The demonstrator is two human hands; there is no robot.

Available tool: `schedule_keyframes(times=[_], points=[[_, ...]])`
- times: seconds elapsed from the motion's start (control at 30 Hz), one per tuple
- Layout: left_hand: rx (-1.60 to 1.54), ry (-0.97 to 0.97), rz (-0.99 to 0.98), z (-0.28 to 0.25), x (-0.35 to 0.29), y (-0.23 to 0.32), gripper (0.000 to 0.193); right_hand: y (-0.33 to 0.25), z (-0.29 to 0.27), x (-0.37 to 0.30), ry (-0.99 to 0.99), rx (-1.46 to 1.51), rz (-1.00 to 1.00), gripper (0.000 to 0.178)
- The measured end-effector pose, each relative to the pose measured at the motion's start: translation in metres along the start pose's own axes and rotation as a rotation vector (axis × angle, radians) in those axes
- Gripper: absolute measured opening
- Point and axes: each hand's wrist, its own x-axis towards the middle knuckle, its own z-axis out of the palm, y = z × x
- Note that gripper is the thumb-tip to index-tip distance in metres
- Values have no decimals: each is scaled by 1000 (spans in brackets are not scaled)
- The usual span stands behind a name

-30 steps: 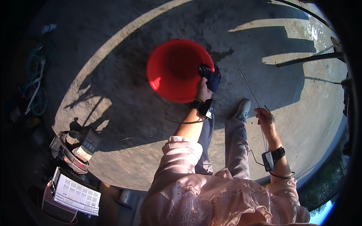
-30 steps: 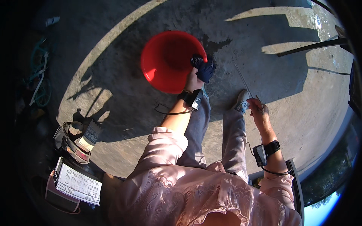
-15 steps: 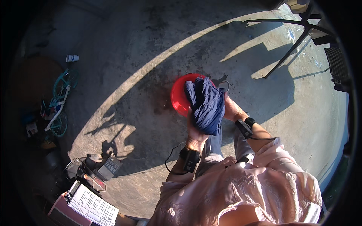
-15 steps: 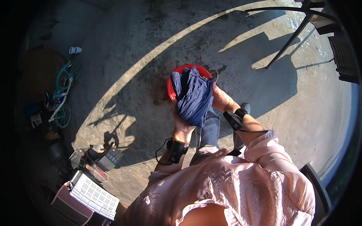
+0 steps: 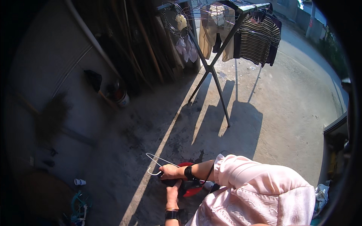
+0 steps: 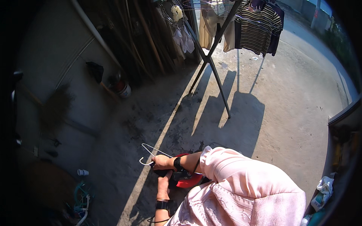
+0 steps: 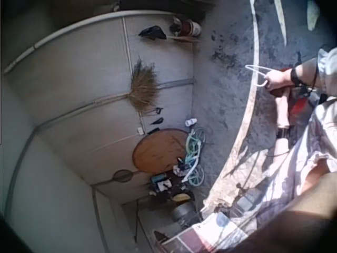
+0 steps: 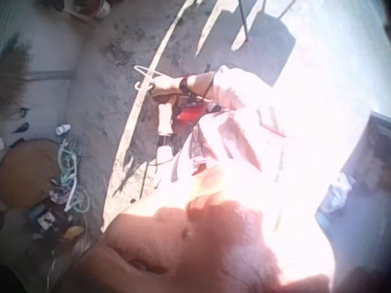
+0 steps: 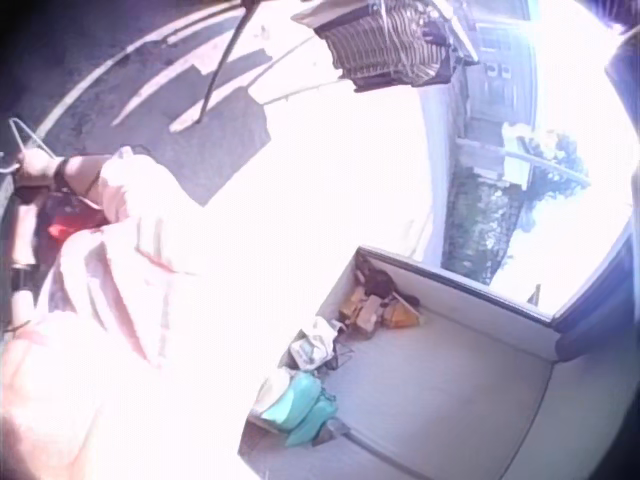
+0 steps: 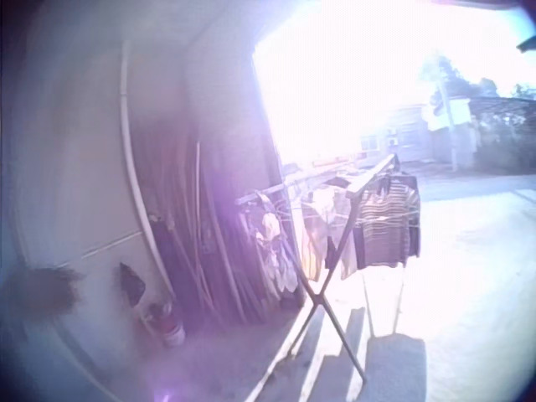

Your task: The person hangs a white shirt and a dark garment on a metal clothes rack using hangers. They then carry a red basin and a bucket with a ladle, moving between the outdoor yard and an indoor storage area.

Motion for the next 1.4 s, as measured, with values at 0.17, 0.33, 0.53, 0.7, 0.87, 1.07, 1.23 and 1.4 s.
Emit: schedule_keyframes(times=[0.17,0.33,0.53,0.7,0.87,1.07,1.23,1.4], points=[[730,119,263,-7,23,-2,38,-20,-5,13,-138,-253,112,24],[-616,-134,-91,-18,-7,11,44,-33,-33,18,-249,-145,-2,59],[-1008,-679,12,-18,-47,58,79,-33,-77,7,-463,634,86,49],[-1262,-968,217,10,-51,70,58,-63,-69,-20,-879,1372,-326,71],[-1380,-980,213,12,-52,70,65,-97,-76,-30,-900,1398,-517,51],[-1048,-896,49,-11,-70,81,79,-114,-78,-38,-716,1095,-330,19],[-683,-558,-100,-14,-80,90,80,-113,-54,-29,-355,638,-348,17],[-527,-87,-209,-3,-58,81,29,-102,-33,-22,-144,199,-371,19]])
